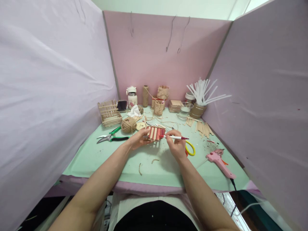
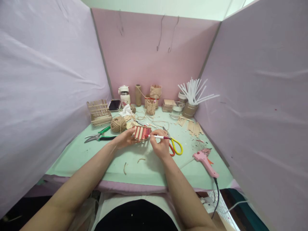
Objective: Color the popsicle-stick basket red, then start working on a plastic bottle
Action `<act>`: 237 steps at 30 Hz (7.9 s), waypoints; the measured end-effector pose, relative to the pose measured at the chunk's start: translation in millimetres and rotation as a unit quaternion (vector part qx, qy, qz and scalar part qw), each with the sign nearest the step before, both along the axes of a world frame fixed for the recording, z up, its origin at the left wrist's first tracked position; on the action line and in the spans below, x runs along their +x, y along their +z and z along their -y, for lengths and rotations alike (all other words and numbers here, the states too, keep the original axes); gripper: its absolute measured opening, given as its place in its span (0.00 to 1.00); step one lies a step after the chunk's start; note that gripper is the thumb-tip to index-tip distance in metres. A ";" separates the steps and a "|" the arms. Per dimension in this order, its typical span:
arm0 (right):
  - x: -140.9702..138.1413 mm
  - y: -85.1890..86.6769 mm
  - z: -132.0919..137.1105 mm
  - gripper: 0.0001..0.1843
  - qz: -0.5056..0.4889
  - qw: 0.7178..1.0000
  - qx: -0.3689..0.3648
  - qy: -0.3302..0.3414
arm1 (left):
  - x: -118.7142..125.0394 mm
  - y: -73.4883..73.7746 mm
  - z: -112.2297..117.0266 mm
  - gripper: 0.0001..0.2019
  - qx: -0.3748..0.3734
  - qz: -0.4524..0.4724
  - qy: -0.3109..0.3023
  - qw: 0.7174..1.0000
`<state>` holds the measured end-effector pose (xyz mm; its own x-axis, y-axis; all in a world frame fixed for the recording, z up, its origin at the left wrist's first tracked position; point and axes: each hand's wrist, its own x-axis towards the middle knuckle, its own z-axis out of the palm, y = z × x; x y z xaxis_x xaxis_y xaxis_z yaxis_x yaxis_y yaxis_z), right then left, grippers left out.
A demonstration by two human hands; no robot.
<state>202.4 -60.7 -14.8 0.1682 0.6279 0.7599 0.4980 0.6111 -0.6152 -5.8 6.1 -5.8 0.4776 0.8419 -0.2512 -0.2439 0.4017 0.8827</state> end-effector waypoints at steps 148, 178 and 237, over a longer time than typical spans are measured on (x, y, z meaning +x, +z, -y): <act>0.9 1.5 2.6 0.08 0.020 0.999 -0.004 0.032 | -0.5 -0.5 0.4 0.26 0.001 -0.003 0.003 1.000; -1.3 2.4 2.3 0.08 0.016 0.999 0.011 0.036 | 0.8 3.1 2.8 0.32 0.001 0.000 0.003 1.000; -0.3 0.7 1.8 0.09 0.013 1.000 0.001 0.022 | 0.8 2.0 2.4 0.29 0.003 -0.011 0.004 1.000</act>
